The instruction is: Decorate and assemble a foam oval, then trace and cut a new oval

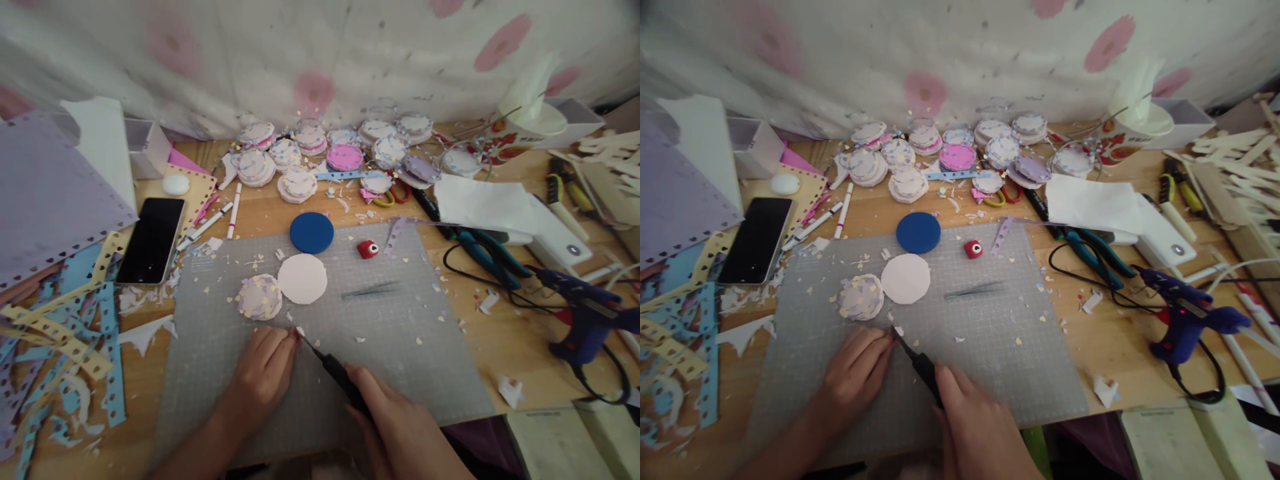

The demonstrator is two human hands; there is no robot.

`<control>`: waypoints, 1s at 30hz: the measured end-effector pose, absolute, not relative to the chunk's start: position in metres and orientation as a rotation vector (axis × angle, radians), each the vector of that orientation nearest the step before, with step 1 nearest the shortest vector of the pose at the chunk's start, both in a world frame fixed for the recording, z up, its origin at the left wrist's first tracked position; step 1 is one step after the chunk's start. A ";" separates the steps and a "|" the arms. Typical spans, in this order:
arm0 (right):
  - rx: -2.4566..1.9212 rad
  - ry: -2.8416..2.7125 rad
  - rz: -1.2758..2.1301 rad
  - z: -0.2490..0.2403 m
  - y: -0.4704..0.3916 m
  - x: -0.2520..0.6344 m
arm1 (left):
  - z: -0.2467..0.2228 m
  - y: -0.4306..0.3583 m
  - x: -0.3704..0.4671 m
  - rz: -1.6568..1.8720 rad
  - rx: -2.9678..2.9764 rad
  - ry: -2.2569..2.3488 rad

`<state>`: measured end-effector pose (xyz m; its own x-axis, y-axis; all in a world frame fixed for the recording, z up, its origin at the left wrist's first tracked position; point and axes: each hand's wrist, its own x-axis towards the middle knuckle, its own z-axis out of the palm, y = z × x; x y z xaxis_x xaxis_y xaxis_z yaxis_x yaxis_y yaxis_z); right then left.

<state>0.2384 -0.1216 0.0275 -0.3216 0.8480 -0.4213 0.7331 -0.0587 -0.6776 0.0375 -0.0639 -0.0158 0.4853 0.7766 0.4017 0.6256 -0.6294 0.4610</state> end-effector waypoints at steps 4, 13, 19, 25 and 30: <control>-1.737 -2.057 1.325 0.027 -0.121 0.239 | -0.014 -0.062 0.039 0.881 2.471 1.204; -1.724 -2.018 1.379 0.025 -0.119 0.240 | -0.015 -0.062 0.038 0.875 2.442 1.199; -1.729 -1.990 1.406 0.025 -0.122 0.240 | -0.015 -0.062 0.039 0.863 2.425 1.212; -1.733 -1.993 1.346 0.020 -0.126 0.237 | -0.018 -0.062 0.037 0.862 2.406 1.211; -1.739 -2.002 1.306 0.020 -0.128 0.238 | -0.019 -0.063 0.037 0.840 2.395 1.225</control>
<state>0.2377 -0.1281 0.0195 -0.2965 0.8715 -0.3906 0.7087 -0.0734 -0.7017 0.0370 -0.0630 -0.0192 0.4589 0.8142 0.3556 0.6246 -0.5803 0.5226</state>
